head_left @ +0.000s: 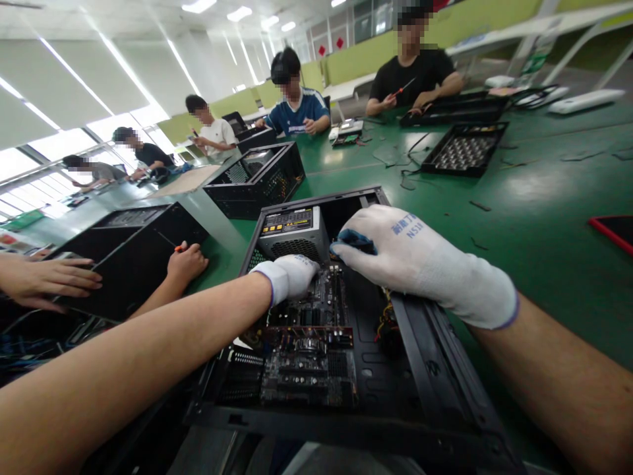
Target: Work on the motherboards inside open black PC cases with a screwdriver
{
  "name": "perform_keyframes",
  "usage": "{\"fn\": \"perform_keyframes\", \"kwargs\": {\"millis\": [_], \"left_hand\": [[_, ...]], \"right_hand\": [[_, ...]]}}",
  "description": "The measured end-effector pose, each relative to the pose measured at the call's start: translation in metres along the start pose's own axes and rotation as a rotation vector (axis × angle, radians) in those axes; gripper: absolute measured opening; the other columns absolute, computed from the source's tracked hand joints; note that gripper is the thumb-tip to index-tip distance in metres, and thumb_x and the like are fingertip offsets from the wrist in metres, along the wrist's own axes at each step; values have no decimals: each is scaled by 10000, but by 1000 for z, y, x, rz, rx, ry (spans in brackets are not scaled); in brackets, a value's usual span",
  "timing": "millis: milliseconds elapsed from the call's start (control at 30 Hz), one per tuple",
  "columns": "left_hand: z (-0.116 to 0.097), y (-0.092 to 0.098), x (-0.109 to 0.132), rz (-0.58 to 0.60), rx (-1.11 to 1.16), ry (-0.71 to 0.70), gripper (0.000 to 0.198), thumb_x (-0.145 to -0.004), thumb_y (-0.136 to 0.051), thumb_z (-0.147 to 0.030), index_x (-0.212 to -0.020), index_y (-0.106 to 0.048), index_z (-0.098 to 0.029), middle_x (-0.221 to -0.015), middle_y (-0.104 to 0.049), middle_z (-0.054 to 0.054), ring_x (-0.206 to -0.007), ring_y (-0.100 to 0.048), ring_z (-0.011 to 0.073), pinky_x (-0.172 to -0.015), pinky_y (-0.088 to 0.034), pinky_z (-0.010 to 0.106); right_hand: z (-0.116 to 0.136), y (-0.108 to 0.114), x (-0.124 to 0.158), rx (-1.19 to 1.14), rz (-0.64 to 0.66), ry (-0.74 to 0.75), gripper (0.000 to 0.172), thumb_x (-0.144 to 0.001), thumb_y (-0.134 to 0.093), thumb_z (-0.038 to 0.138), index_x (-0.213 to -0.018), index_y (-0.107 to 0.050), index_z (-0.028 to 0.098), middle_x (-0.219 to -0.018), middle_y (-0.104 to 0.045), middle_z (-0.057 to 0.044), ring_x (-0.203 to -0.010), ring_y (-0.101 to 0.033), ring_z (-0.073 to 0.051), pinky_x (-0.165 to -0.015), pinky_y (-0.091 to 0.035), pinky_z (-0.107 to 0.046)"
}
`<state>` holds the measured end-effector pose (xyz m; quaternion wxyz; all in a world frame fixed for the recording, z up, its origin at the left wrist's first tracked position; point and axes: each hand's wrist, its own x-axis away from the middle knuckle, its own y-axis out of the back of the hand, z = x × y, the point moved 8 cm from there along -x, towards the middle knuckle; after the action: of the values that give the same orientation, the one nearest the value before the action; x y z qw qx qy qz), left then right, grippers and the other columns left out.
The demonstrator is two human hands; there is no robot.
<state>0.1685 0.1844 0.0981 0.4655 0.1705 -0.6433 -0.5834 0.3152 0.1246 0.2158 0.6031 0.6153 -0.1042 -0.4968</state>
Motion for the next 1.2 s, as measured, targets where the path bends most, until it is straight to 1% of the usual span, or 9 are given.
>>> {"fn": "perform_keyframes", "kwargs": {"millis": [133, 267, 433, 567, 700, 800, 1067, 1200], "left_hand": [[0, 1, 0, 2, 15, 2, 345, -838, -742, -358, -1157, -702, -233, -1155, -780, 30, -1182, -656, 248, -1084, -454, 369], [1, 1, -2, 13, 22, 6, 353, -790, -781, -345, -1125, -719, -252, -1132, -783, 38, -1174, -664, 280, -1077, -462, 389], [0, 1, -2, 34, 15, 12, 362, -792, -776, -337, -1143, -724, -263, -1186, -771, 43, -1185, -658, 282, -1067, -475, 369], [-3, 3, -1, 55, -6, 11, 386, -801, -776, -326, -1173, -723, -235, -1211, -767, 64, -1173, -672, 281, -1066, -489, 359], [-6, 3, -1, 92, -37, 1, 395, -803, -780, -296, -1177, -728, -183, -1207, -765, 121, -1126, -711, 299, -1026, -530, 366], [-9, 3, -2, 117, -57, -11, 437, -788, -801, -279, -1201, -723, -156, -1236, -755, 153, -1150, -713, 316, -1027, -544, 373], [-11, 2, -3, 138, -78, -18, 431, -836, -766, -255, -1248, -710, -142, -1311, -728, 173, -1211, -696, 324, -1077, -529, 389], [-15, 3, -3, 146, -83, -24, 460, -783, -819, -269, -1219, -725, -153, -1294, -736, 170, -1203, -699, 331, -1073, -533, 392]], "right_hand": [[0, 2, 0, -12, -8, -20, 361, -1027, -562, 464, -1058, -736, 150, -1033, -745, -116, -960, -656, -258, -865, -460, -370], [1, 2, -1, -13, -8, -11, 357, -1028, -556, 469, -1060, -736, 162, -1036, -746, -111, -964, -656, -261, -869, -463, -374], [0, 2, 0, -21, -6, -23, 340, -1021, -569, 458, -1060, -736, 165, -1043, -752, -111, -956, -654, -260, -863, -467, -377], [0, 1, 0, -22, -4, -19, 354, -1023, -562, 462, -1064, -738, 157, -1045, -751, -119, -963, -659, -267, -875, -471, -384], [1, 0, -1, -10, 8, -13, 369, -1020, -560, 465, -1059, -744, 148, -1037, -751, -128, -989, -666, -280, -904, -472, -393], [1, 1, -1, 6, 3, -4, 380, -1027, -543, 460, -1068, -741, 139, -1041, -748, -131, -992, -663, -276, -911, -471, -391], [1, 0, 0, 2, -2, 0, 361, -1022, -560, 459, -1054, -739, 146, -1034, -750, -125, -981, -661, -277, -900, -473, -392], [2, 1, -1, 3, -3, -4, 353, -1022, -563, 461, -1049, -741, 158, -1030, -751, -117, -966, -660, -271, -883, -471, -388]]}}
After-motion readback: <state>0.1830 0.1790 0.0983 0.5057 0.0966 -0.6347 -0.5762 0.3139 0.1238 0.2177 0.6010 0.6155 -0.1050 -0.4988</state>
